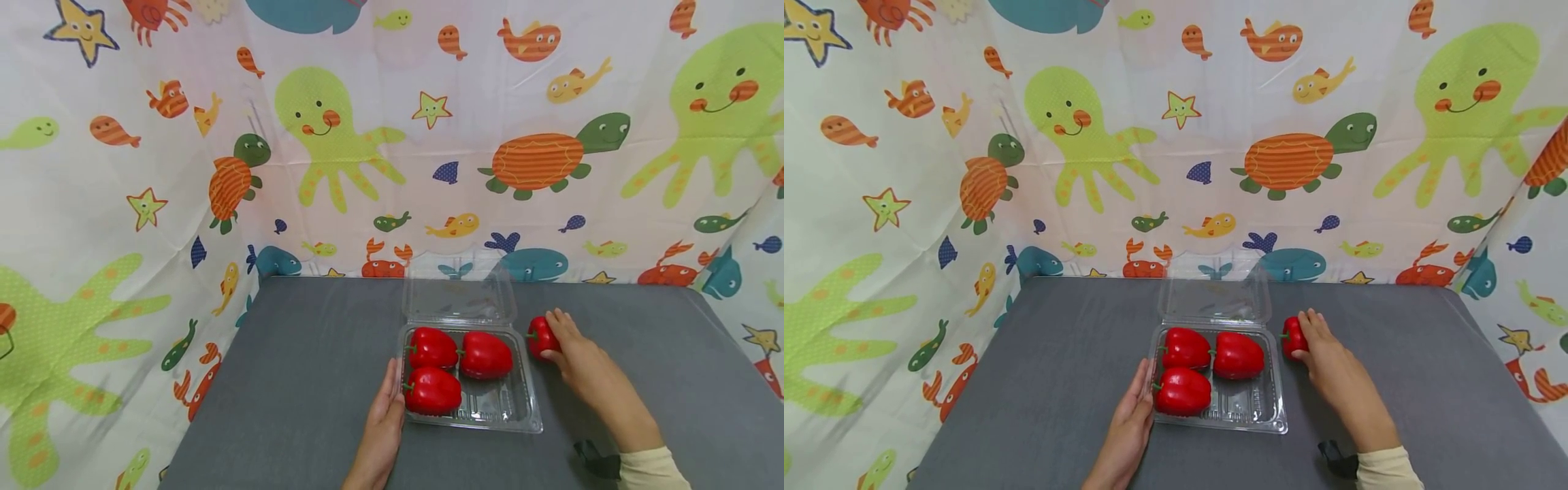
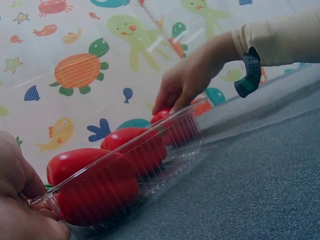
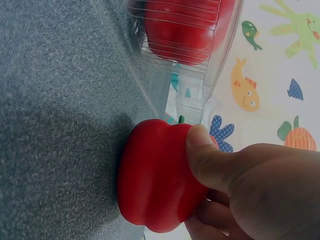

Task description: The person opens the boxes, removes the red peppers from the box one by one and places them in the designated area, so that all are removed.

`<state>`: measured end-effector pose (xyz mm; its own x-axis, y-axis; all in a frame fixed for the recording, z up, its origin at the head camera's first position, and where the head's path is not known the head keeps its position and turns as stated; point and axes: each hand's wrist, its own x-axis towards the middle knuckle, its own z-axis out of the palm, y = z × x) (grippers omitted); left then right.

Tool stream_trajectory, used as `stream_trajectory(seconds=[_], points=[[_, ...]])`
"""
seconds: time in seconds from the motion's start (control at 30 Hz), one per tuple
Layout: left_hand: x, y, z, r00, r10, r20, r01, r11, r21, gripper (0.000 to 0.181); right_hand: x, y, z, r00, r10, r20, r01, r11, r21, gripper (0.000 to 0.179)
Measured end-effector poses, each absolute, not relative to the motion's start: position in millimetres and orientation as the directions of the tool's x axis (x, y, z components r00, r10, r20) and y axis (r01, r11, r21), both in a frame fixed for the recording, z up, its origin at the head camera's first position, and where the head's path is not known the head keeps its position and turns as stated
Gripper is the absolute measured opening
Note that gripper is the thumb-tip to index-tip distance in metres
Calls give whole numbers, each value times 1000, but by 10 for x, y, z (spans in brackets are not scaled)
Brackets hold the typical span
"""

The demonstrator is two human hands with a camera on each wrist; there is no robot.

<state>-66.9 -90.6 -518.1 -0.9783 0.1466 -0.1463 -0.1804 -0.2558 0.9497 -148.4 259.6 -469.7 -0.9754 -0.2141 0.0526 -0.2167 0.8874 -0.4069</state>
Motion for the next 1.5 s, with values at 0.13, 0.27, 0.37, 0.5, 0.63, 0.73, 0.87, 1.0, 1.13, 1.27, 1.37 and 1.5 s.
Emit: stream_trajectory(seconds=[0.13, 0.27, 0.37, 0.5, 0.63, 0.73, 0.87, 1.0, 1.13, 1.27, 1.37, 1.5], points=[[-670, -903, -5177, -977, 148, -151, -186, -260, 948, 64, -1470, 2600, -4694, -973, -215, 80, -229, 886, -403, 83], [-669, -902, -5170, -977, 148, -155, -189, -257, 948, 64, -1446, 2603, -4678, -969, -222, 109, -247, 886, -392, 82], [-670, -907, -5168, -978, 151, -145, -180, -253, 950, 64, -1425, 2600, -4649, -966, -226, 123, -256, 884, -390, 82], [-670, -914, -5168, -978, 153, -140, -176, -253, 951, 64, -1405, 2563, -4594, -968, -219, 125, -251, 888, -386, 81], [-670, -915, -5160, -975, 153, -159, -193, -249, 949, 64, -1357, 2507, -4506, -964, -211, 159, -257, 890, -377, 79], [-677, -916, -5155, -973, 154, -169, -204, -245, 948, 65, -1314, 2460, -4427, -956, -217, 199, -279, 882, -380, 76], [-679, -918, -5157, -974, 157, -166, -201, -247, 948, 65, -1271, 2365, -4334, -951, -225, 213, -294, 871, -394, 78], [-680, -918, -5163, -975, 159, -157, -194, -249, 949, 65, -1241, 2256, -4272, -955, -228, 189, -287, 869, -402, 82], [-684, -915, -5165, -976, 159, -152, -189, -249, 950, 65, -1222, 2172, -4262, -961, -234, 145, -274, 873, -405, 86], [-684, -914, -5167, -976, 159, -152, -188, -249, 950, 64, -1195, 2105, -4282, -961, -249, 122, -277, 869, -409, 90], [-682, -916, -5173, -976, 156, -150, -185, -247, 951, 64, -1178, 2053, -4308, -955, -267, 128, -296, 861, -414, 92], [-680, -920, -5180, -977, 154, -150, -185, -247, 951, 64, -1173, 1989, -4359, -944, -297, 141, -329, 853, -406, 95]])
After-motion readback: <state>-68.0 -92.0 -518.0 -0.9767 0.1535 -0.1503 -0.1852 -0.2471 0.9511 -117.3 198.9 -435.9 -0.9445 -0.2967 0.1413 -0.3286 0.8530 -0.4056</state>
